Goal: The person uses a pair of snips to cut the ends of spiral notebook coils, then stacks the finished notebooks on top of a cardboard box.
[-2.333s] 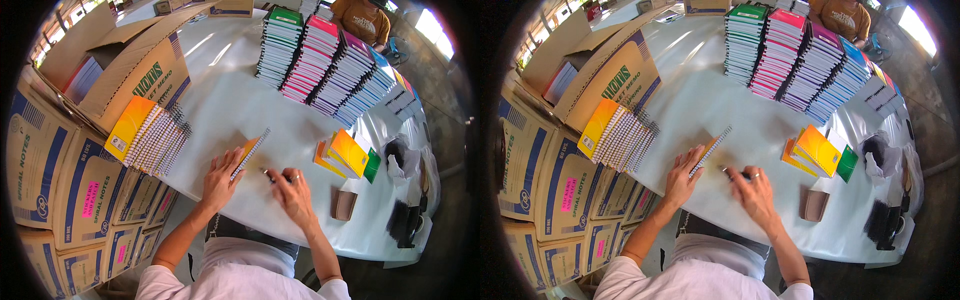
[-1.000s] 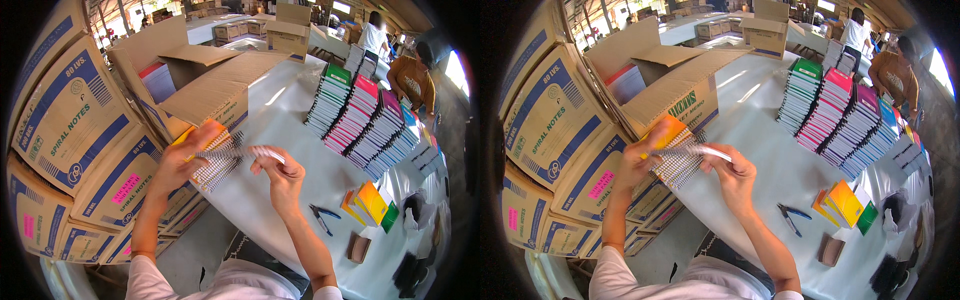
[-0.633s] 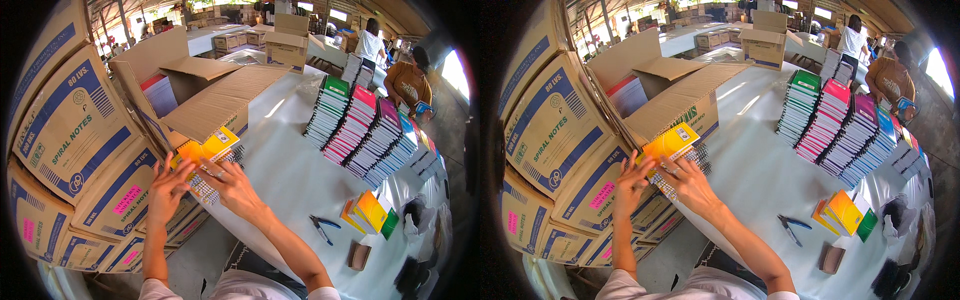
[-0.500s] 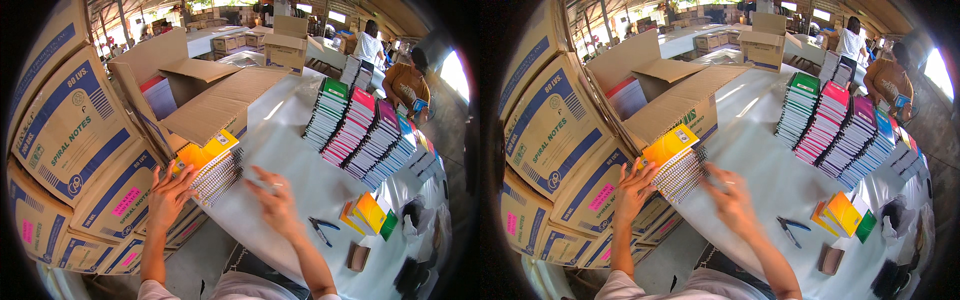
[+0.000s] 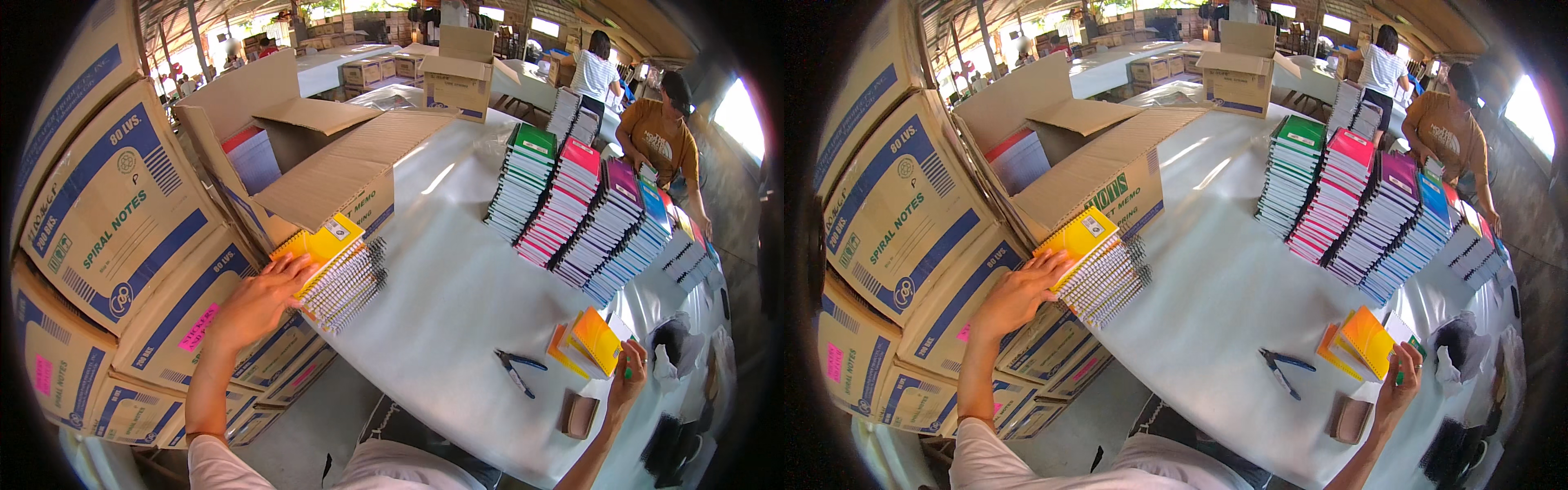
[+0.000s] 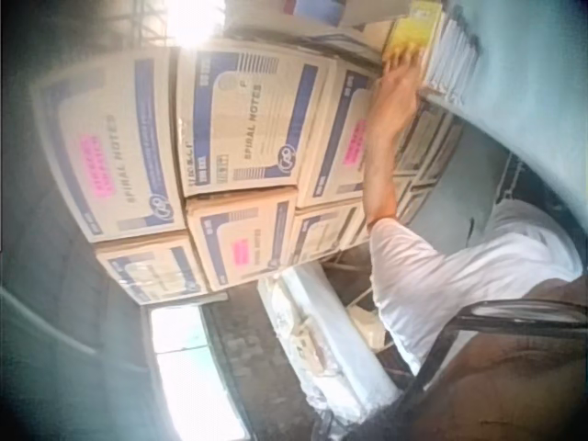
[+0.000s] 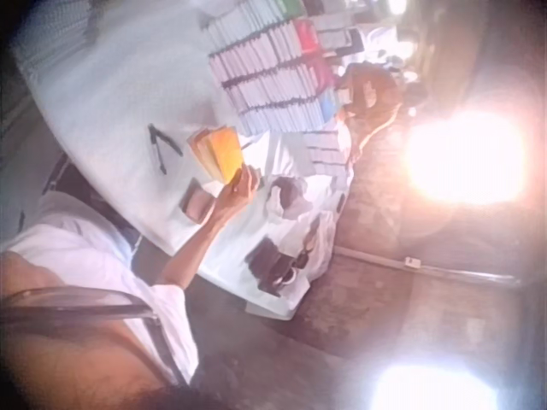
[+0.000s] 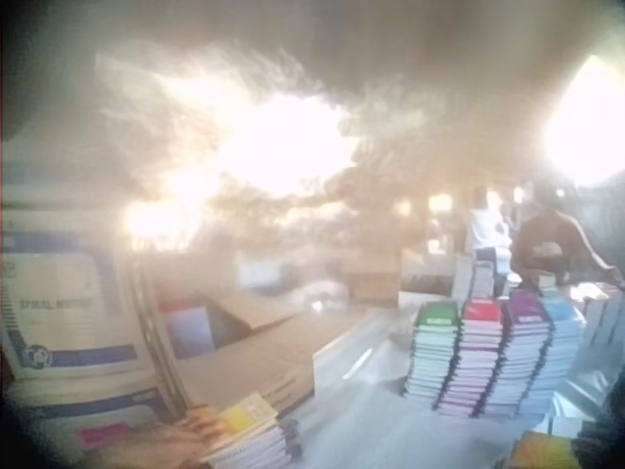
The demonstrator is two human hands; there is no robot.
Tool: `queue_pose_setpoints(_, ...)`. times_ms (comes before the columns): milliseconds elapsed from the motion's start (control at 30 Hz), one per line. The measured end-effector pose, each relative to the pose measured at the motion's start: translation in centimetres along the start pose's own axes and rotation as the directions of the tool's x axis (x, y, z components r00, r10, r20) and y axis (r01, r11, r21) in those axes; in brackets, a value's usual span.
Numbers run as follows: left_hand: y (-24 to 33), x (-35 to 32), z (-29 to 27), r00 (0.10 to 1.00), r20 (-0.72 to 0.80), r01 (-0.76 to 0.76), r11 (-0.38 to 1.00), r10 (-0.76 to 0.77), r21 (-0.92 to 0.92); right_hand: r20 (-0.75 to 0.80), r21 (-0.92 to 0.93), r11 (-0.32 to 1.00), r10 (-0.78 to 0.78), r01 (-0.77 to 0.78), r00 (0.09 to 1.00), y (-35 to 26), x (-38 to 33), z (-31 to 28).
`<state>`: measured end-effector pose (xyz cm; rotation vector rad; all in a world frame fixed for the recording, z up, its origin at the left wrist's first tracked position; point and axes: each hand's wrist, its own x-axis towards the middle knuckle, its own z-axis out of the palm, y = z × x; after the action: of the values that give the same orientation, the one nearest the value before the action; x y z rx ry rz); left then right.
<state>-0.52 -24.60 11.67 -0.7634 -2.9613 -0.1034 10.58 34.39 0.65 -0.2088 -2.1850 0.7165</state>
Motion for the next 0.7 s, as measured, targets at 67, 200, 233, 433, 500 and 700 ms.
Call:
queue_pose_setpoints(67,0.1,-0.3,0.2,0.999,-0.038,0.013,0.999,-0.011,0.044,0.049,-0.109,0.988,0.115,-0.109,0.992,1.6,-0.7,0.2)
queue_pose_setpoints(200,0.3,0.1,-0.1,0.997,-0.066,0.035,0.999,-0.034,0.009,-0.053,-0.285,0.933,0.211,-0.218,0.976,6.9,-2.0,1.3)
queue_pose_setpoints(233,0.6,0.4,0.0,0.997,-0.062,0.037,0.998,-0.039,-0.041,0.059,-0.314,0.916,0.282,-0.251,0.958,8.7,-1.8,0.7)
queue_pose_setpoints(433,7.2,0.5,0.2,0.929,-0.368,0.051,0.966,0.047,0.253,0.143,-0.108,0.857,0.515,-0.504,0.845,8.3,1.0,-0.5)
queue_pose_setpoints(500,9.7,1.5,2.3,0.865,-0.475,-0.108,0.984,0.162,0.139,0.069,0.025,0.853,0.519,-0.521,0.852,6.6,1.1,-0.4)
queue_pose_setpoints(700,20.2,6.6,10.6,0.911,-0.412,-0.358,0.515,0.009,-0.779,0.116,0.707,0.568,0.494,-0.421,0.862,-0.5,-1.9,0.4)
